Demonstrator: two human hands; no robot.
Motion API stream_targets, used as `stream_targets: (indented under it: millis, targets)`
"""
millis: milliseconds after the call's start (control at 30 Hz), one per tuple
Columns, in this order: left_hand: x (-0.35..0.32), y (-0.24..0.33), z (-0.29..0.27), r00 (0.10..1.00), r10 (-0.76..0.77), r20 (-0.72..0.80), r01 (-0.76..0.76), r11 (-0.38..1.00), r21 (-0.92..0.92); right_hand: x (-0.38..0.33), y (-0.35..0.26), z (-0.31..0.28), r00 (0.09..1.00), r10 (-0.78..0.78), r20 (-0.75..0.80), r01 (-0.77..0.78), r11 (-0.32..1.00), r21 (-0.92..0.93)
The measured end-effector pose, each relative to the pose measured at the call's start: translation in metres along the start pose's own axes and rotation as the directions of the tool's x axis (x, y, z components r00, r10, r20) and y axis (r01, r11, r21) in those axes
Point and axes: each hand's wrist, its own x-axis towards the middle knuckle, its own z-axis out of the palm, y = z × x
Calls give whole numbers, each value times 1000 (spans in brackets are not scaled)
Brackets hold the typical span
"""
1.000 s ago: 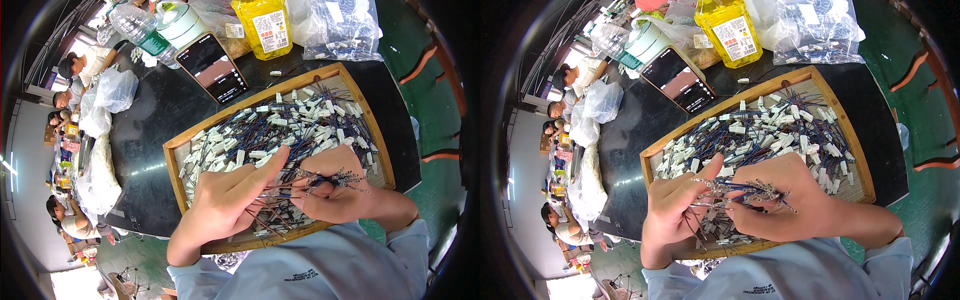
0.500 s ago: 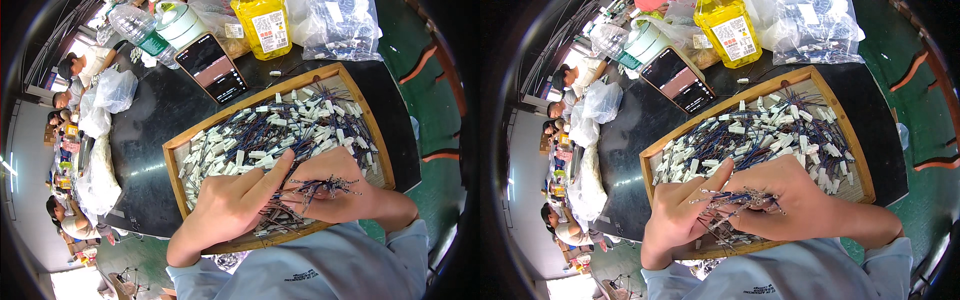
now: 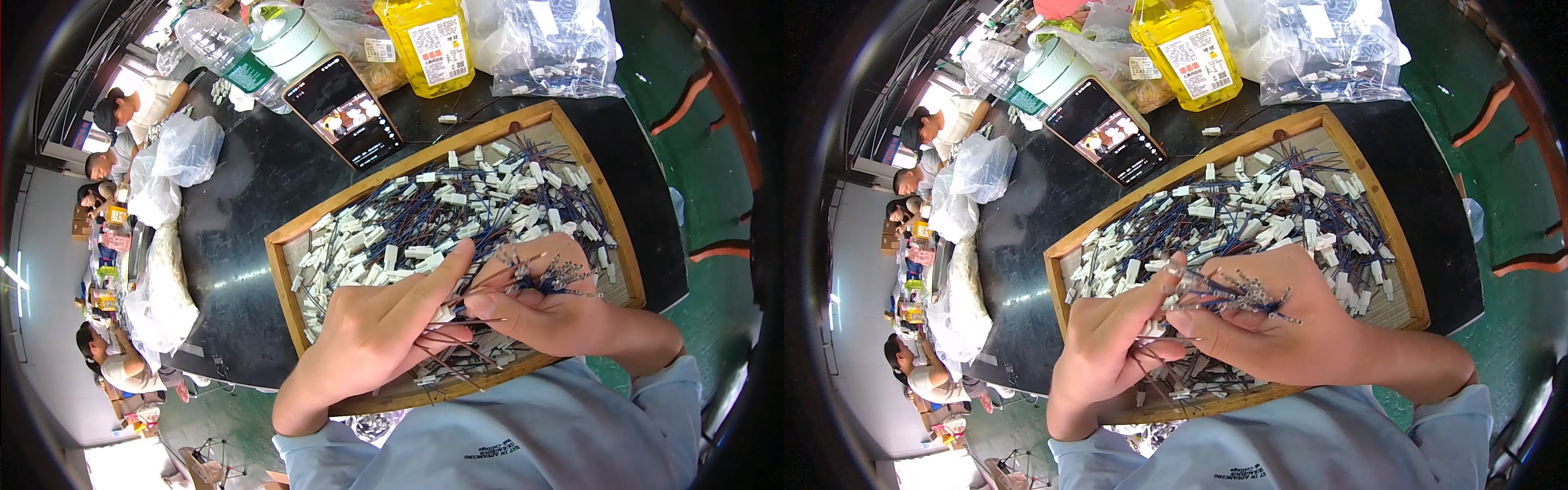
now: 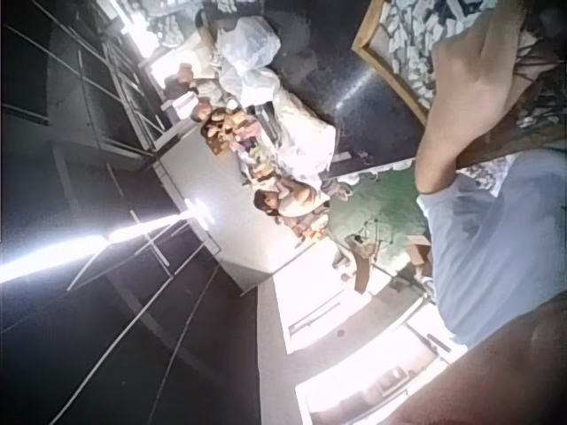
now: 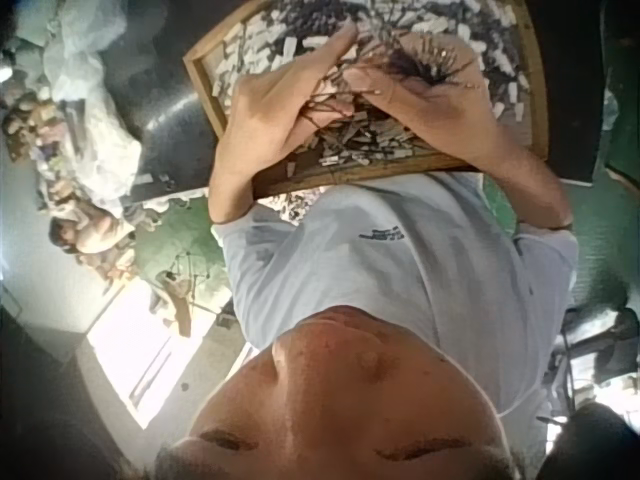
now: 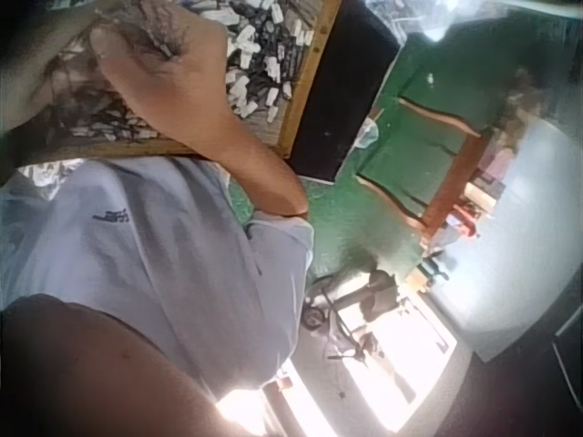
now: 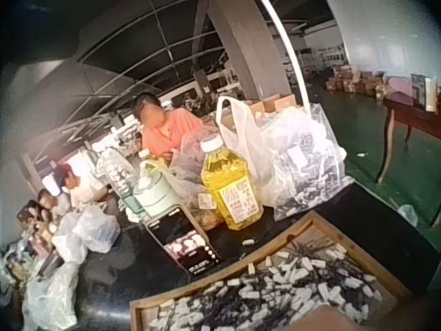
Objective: The person assembles or sorts electrical wire connectors and electrical terminals by hand on a factory production line.
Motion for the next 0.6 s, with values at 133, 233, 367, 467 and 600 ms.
stream_targets:
  millis: [133,233,367,467,600]
  targets:
    - [1,-5,-4,999,-20,-37,14,989,-150,0,5,3,988,-142,-64,143,990,9]
    - [1,-1,-8,992,-110,-65,97,979,-177,0,2,1,989,-137,-64,135,990,-30]
    - [1,-1,-4,976,26,-217,-7,996,88,3,4,1,990,-138,-43,136,989,-52]
    - [4,0,-5,974,103,-201,-60,976,211,1,3,-1,996,-91,-24,89,994,-61]
    - [2,3,-4,975,101,-198,-50,968,248,2,3,-2,997,-78,16,79,992,-100]
